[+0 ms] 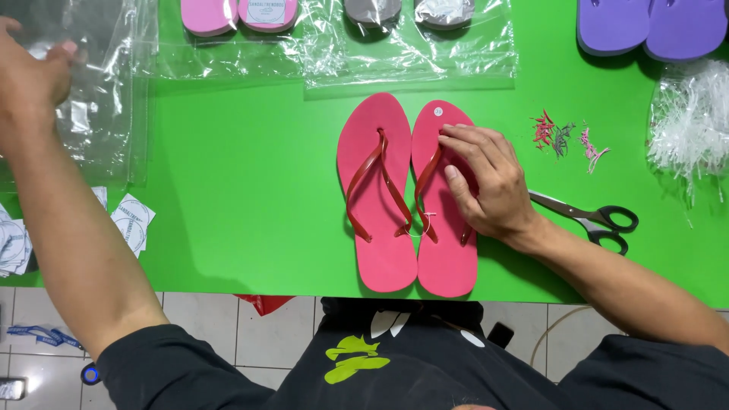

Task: Trimming excess material from flip-flops with scissors and packaging them into plastic bags with labels.

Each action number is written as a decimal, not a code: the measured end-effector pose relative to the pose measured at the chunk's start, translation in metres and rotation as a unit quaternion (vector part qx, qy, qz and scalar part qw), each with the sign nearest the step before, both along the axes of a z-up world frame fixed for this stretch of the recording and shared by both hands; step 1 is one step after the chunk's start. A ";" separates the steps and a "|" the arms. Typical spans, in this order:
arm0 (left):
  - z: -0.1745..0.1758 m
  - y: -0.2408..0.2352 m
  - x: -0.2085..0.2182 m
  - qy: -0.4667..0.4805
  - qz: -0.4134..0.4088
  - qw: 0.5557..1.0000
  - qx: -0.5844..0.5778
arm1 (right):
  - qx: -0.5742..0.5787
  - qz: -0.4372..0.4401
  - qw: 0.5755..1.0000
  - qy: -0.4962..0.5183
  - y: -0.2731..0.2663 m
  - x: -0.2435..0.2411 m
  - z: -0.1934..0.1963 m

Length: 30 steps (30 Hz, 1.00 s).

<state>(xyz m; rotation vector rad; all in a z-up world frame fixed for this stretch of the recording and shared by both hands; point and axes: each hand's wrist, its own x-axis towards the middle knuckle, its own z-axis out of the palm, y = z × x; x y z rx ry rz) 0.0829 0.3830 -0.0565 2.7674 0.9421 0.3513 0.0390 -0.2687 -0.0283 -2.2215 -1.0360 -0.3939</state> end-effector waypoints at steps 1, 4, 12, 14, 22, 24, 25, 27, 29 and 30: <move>-0.007 0.006 -0.006 -0.041 -0.031 0.998 0.034 | -0.001 0.000 1.000 0.000 0.000 0.001 -0.001; -0.012 0.007 -0.018 -0.102 -0.069 0.990 0.062 | -0.003 0.000 1.000 0.001 0.000 0.001 -0.002; -0.091 0.152 0.005 0.146 -0.109 0.867 0.464 | 0.001 -0.003 1.000 -0.008 0.000 -0.001 0.002; -0.042 0.086 -0.015 0.052 -0.179 0.892 0.413 | -0.008 -0.011 1.000 -0.008 -0.001 -0.001 -0.001; 0.144 -0.190 -0.069 -0.266 -0.473 0.818 0.191 | 0.038 -0.038 0.998 -0.042 -0.008 0.000 0.018; 0.155 -0.219 -0.059 -0.299 -0.563 0.755 0.155 | 0.068 -0.043 0.996 -0.047 -0.017 0.008 0.018; 0.160 -0.237 -0.058 -0.285 -0.601 0.731 0.152 | 0.084 -0.037 0.994 -0.066 -0.023 0.013 0.016; 0.168 -0.265 -0.055 -0.273 -0.642 0.701 0.148 | 0.098 -0.034 0.991 -0.088 -0.036 0.020 0.013; 0.174 -0.288 -0.051 -0.223 -0.697 0.670 0.128 | 0.017 -0.067 0.983 -0.168 -0.049 0.023 0.012; 0.172 -0.291 -0.042 -0.225 -0.699 0.667 0.128 | 0.016 -0.071 0.983 -0.170 -0.049 0.026 0.014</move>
